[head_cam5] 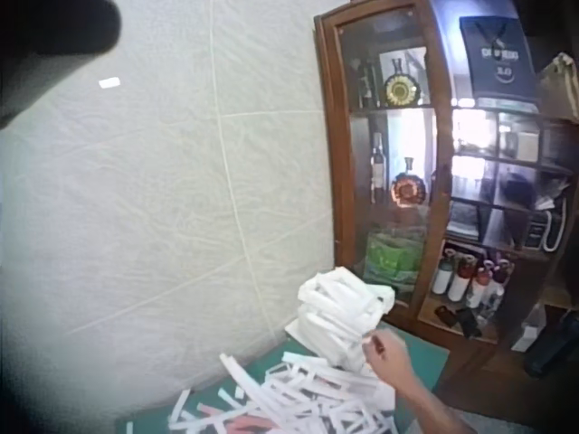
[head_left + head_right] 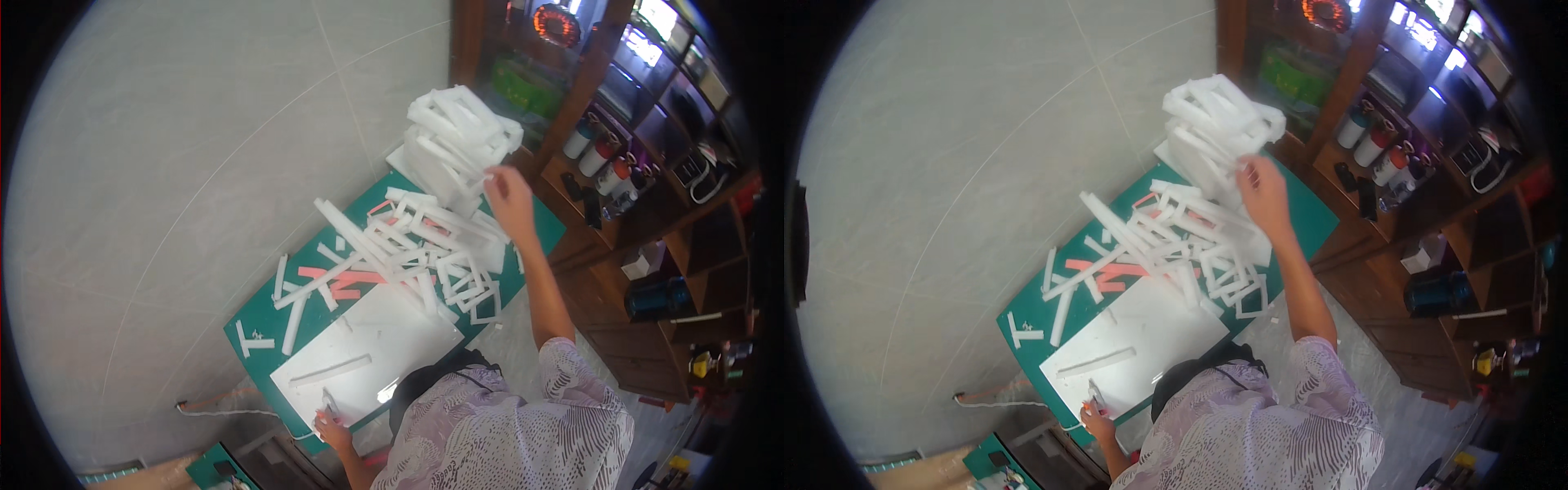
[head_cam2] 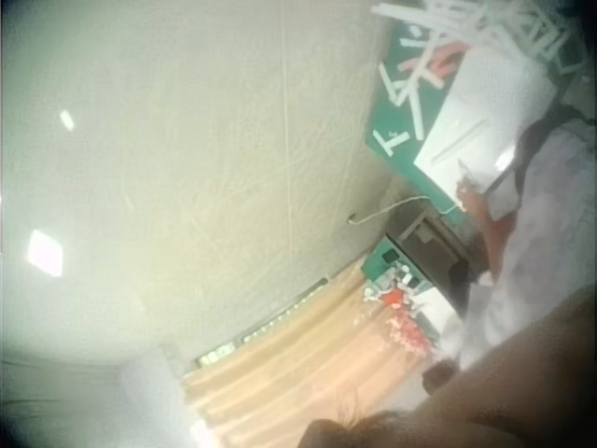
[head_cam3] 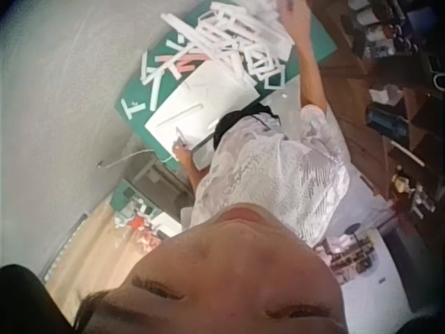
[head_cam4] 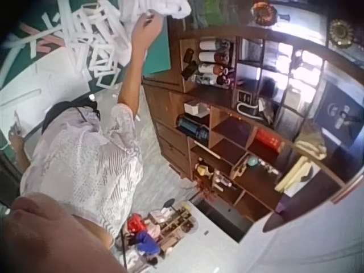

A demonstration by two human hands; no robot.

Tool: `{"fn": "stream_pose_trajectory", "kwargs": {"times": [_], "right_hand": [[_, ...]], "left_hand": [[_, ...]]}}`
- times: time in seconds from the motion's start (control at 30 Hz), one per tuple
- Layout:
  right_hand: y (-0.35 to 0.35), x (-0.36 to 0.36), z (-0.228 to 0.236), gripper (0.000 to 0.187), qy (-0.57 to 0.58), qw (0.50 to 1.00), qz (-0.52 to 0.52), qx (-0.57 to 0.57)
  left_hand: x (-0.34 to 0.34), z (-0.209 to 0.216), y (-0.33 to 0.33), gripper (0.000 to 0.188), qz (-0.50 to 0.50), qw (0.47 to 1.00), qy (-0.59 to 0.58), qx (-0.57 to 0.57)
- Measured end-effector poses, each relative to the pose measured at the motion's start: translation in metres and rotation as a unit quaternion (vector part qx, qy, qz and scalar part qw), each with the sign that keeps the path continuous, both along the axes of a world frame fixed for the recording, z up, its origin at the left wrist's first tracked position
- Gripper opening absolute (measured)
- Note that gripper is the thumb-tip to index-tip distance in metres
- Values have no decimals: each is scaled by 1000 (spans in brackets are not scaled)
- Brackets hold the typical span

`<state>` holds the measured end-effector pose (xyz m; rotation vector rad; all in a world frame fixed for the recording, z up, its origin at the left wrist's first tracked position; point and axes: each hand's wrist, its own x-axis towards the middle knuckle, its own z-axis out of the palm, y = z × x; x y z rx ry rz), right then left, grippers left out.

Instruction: The person assembles foam pieces together by applying hot glue with a glue gun and pressing the foam parts together on the table.

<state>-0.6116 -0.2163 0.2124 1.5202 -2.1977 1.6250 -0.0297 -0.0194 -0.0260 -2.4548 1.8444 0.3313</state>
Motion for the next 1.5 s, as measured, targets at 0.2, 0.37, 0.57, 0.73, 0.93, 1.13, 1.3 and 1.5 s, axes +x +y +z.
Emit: {"fn": "stream_pose_trajectory", "kwargs": {"times": [0.2, 0.37, 0.57, 0.73, 0.93, 1.13, 1.3, 1.5], "right_hand": [[-25, -47, 12, 35, 112, 993, -30, 34], [-49, -55, 17, 41, 201, 979, -3, 39], [-63, -82, 4, 39, 262, 961, -7, 84], [-63, -86, 19, 42, 272, 956, 19, 106], [-65, -88, 18, 39, 264, 956, 43, 122], [-61, -82, 32, 36, 268, 961, 25, 70], [-35, -40, 58, 38, 295, 955, 27, 6], [2, 30, 44, 44, 225, 947, 228, -28]], "left_hand": [[-65, 24, -11, 30, 9, 996, 80, -47], [-108, 12, 0, 29, -33, 984, 163, -65], [-139, 13, -3, 29, -15, 980, 196, -37], [-154, 13, -6, 27, -34, 977, 209, -20], [-161, 10, -7, 28, -16, 975, 218, -27], [-162, 12, -8, 27, -25, 971, 235, -46], [-162, 18, -15, 28, -23, 971, 227, -69], [-176, 51, -46, 29, -38, 961, 262, -84]]}}
